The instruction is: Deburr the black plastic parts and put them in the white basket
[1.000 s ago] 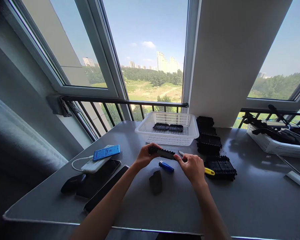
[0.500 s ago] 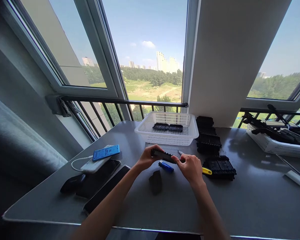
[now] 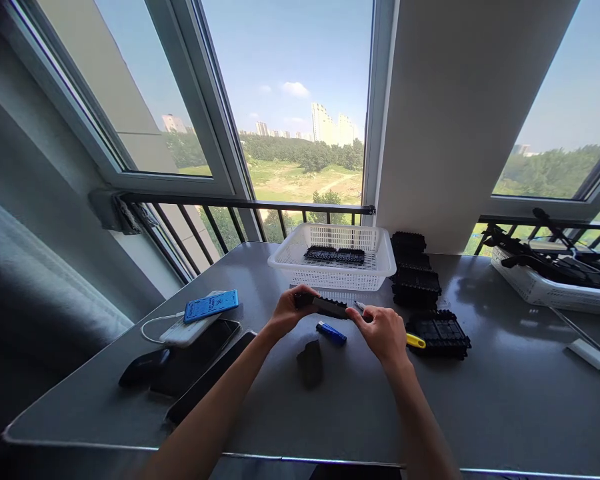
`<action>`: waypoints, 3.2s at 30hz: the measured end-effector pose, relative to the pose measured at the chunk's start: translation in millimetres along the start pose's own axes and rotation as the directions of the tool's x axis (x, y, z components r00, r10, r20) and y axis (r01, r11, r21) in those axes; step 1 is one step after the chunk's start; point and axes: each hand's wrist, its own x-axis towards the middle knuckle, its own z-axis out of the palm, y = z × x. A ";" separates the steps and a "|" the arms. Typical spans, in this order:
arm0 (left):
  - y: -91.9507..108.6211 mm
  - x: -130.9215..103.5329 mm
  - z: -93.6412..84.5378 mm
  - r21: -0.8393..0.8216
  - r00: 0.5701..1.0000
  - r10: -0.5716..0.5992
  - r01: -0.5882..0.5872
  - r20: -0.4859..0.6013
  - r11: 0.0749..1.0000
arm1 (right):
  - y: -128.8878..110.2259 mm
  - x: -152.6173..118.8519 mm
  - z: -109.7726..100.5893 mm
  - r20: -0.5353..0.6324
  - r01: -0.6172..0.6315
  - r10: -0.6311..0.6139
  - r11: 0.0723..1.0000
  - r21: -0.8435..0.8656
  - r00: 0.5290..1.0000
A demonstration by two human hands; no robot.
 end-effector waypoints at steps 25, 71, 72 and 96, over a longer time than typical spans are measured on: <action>5.9 -3.6 0.5 0.123 0.998 0.039 -0.045 0.054 0.991 | -0.6 0.5 2.7 -0.006 0.008 -0.008 1.000 -0.011 1.000; -7.5 -0.9 7.1 0.001 0.888 0.114 -0.127 -0.446 0.992 | 10.1 -0.4 66.5 0.045 -0.136 0.133 0.987 0.080 0.990; -5.8 -2.4 8.7 0.006 0.900 0.121 -0.131 -0.418 0.991 | 8.6 1.0 64.5 0.016 -0.116 0.115 0.979 0.167 0.993; -16.6 -7.7 31.9 -0.189 0.950 -0.025 -0.036 -0.311 0.981 | -5.8 10.5 52.0 0.096 -0.135 0.157 0.259 0.956 0.983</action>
